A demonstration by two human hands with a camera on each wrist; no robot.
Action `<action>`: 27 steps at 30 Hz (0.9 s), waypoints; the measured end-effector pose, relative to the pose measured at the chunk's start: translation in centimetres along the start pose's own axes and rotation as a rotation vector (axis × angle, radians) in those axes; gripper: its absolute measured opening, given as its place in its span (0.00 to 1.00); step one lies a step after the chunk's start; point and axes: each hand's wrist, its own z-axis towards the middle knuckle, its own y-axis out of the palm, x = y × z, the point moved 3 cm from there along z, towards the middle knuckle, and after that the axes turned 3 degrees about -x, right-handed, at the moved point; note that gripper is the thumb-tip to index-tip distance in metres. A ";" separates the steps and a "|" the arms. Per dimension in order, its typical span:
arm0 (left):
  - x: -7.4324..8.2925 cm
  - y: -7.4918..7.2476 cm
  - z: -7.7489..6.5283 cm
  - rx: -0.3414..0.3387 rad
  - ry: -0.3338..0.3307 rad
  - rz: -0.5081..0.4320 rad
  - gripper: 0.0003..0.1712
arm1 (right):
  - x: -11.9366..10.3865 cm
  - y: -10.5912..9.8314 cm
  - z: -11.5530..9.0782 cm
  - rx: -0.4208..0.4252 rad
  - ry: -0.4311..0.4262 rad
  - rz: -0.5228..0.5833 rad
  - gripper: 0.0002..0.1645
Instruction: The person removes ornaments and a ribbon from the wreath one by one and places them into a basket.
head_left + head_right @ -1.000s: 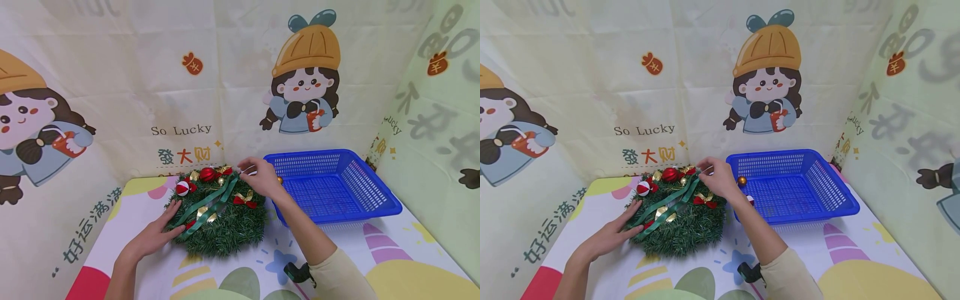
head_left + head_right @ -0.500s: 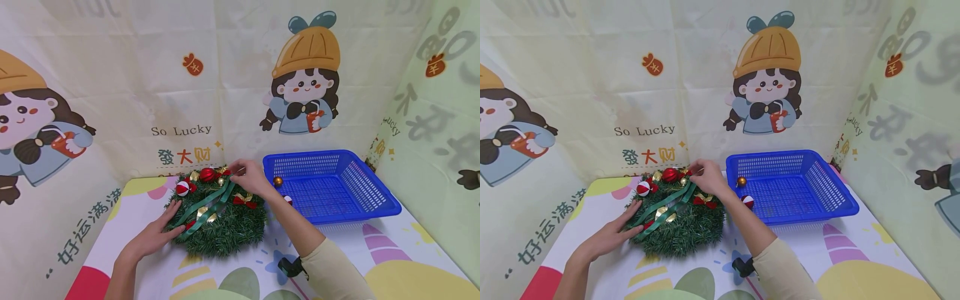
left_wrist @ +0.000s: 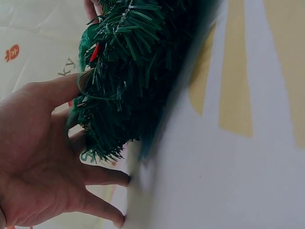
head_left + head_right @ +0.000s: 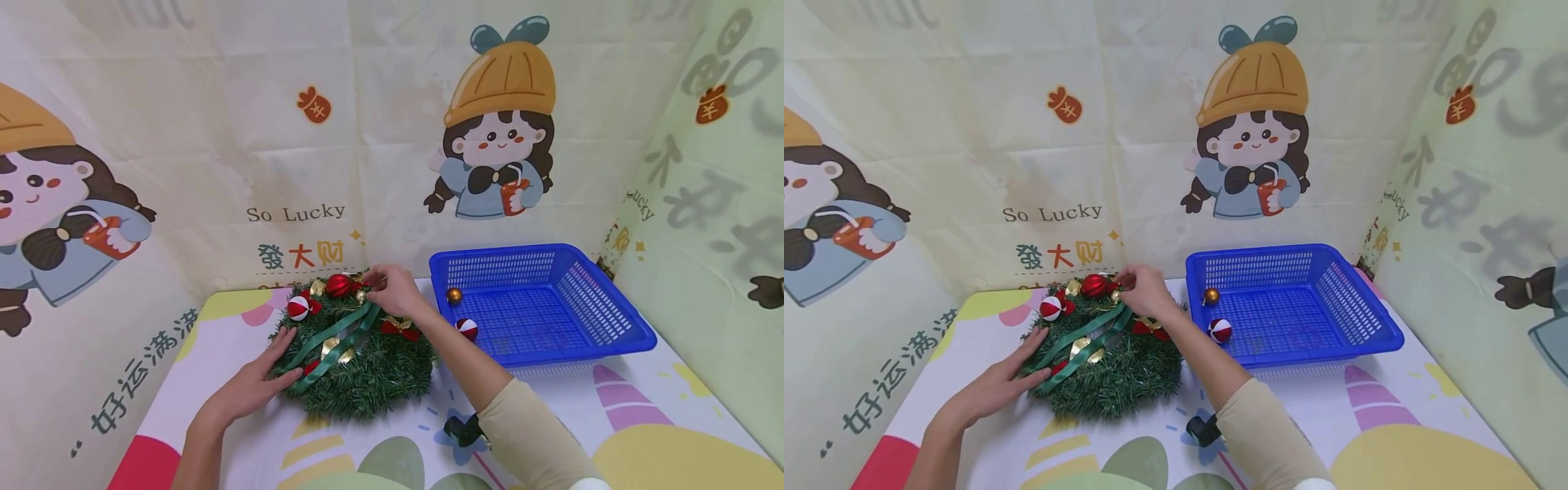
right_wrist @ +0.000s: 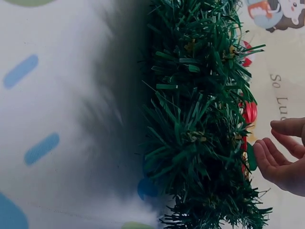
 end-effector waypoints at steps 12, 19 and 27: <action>-0.1 0.0 0.1 0.002 0.003 0.003 0.50 | 0.1 1.2 0.6 -0.009 0.041 -0.036 0.19; -0.1 0.0 0.0 -0.002 -0.005 -0.003 0.50 | 0.1 1.8 0.9 -0.038 0.059 -0.025 0.19; -0.2 0.0 0.0 0.001 -0.003 -0.001 0.50 | 0.1 2.0 1.1 -0.046 0.053 -0.028 0.19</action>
